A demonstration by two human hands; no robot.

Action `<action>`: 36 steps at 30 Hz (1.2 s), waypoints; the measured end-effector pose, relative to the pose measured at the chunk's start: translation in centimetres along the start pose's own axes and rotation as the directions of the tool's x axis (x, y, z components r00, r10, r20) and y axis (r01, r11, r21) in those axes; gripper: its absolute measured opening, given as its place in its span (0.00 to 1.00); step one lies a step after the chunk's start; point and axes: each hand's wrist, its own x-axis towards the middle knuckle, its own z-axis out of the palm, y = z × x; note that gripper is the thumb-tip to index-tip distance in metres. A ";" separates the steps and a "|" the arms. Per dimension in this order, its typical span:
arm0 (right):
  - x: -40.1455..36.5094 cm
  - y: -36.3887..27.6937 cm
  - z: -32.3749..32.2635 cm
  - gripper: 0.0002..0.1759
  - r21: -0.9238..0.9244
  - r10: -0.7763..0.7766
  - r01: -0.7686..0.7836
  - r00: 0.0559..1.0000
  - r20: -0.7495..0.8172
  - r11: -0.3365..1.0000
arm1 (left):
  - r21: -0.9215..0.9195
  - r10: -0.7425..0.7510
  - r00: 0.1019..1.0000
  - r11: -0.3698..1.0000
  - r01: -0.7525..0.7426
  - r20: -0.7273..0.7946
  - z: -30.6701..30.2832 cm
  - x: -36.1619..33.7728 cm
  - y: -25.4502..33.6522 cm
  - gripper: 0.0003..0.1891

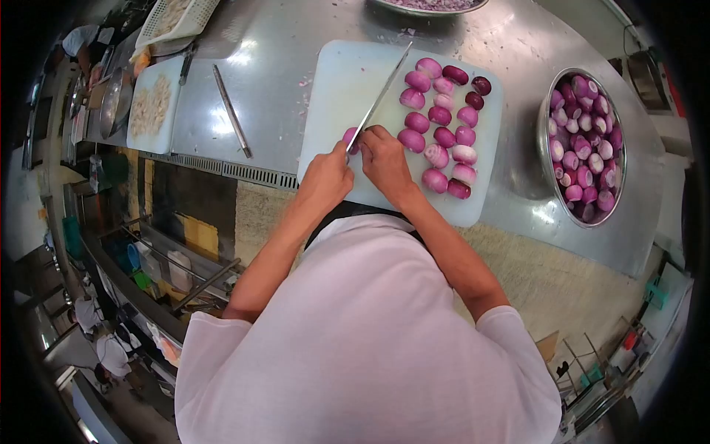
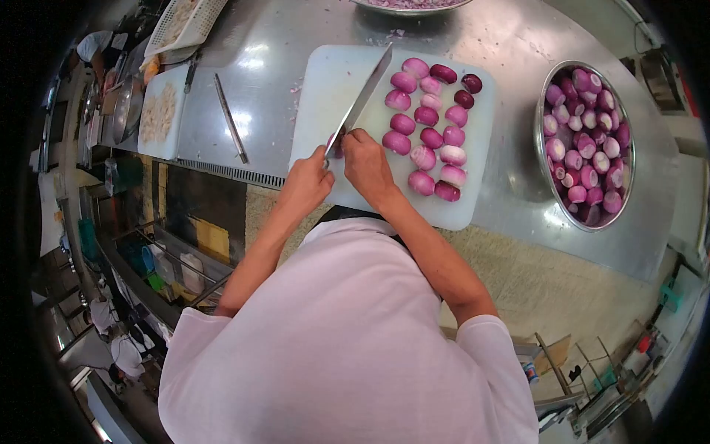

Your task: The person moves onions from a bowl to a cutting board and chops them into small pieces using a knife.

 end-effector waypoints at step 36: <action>-1.2 18.1 -34.7 0.31 -0.807 0.559 -0.457 0.805 -0.197 0.374 | -0.486 -0.206 0.978 0.853 0.190 0.021 -1.3 -0.3 -1.4 0.15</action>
